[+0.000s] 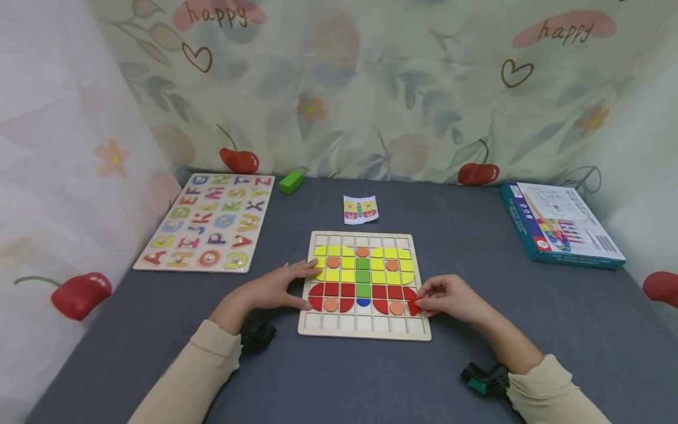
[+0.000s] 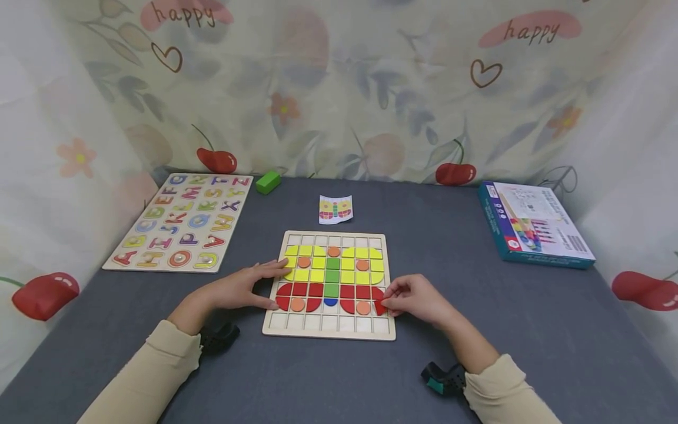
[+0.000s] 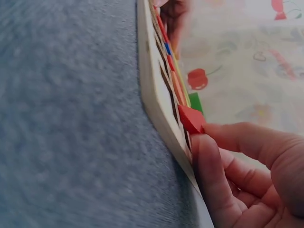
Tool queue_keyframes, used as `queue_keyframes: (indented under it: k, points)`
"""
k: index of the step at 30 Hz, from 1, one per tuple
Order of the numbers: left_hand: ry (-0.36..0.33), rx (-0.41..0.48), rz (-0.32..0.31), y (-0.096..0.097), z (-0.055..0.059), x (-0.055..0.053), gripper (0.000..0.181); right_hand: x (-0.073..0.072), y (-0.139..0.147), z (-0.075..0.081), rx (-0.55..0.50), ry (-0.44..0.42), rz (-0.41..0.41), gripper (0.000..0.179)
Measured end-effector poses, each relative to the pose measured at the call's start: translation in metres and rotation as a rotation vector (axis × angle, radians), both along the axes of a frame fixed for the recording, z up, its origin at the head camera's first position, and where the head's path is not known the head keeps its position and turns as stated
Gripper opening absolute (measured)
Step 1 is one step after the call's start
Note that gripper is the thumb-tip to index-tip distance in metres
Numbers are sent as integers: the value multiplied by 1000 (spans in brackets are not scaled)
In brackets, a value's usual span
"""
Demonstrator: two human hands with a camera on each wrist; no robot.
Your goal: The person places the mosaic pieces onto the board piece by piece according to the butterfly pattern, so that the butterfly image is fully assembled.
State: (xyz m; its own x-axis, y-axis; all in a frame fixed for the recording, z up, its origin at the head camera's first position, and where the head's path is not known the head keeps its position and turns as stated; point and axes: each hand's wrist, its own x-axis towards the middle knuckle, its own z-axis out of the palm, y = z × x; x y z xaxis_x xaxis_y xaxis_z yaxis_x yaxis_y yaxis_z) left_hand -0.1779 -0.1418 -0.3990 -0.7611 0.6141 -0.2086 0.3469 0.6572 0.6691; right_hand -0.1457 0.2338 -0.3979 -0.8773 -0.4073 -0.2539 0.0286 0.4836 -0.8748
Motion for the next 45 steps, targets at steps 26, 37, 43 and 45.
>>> queue_keyframes:
  k: [26,37,43,45]
  points:
    - [2,-6,3,1,-1,-1,76,2,7,15,118,92,-90,29]
    - [-6,-10,-6,1,-1,-2,77,0,34,27,152,108,-113,37]
    - [-5,-15,-5,1,1,-1,76,0,39,27,151,93,-125,39]
    - [-13,-14,1,1,2,0,76,-1,40,29,153,94,-128,39]
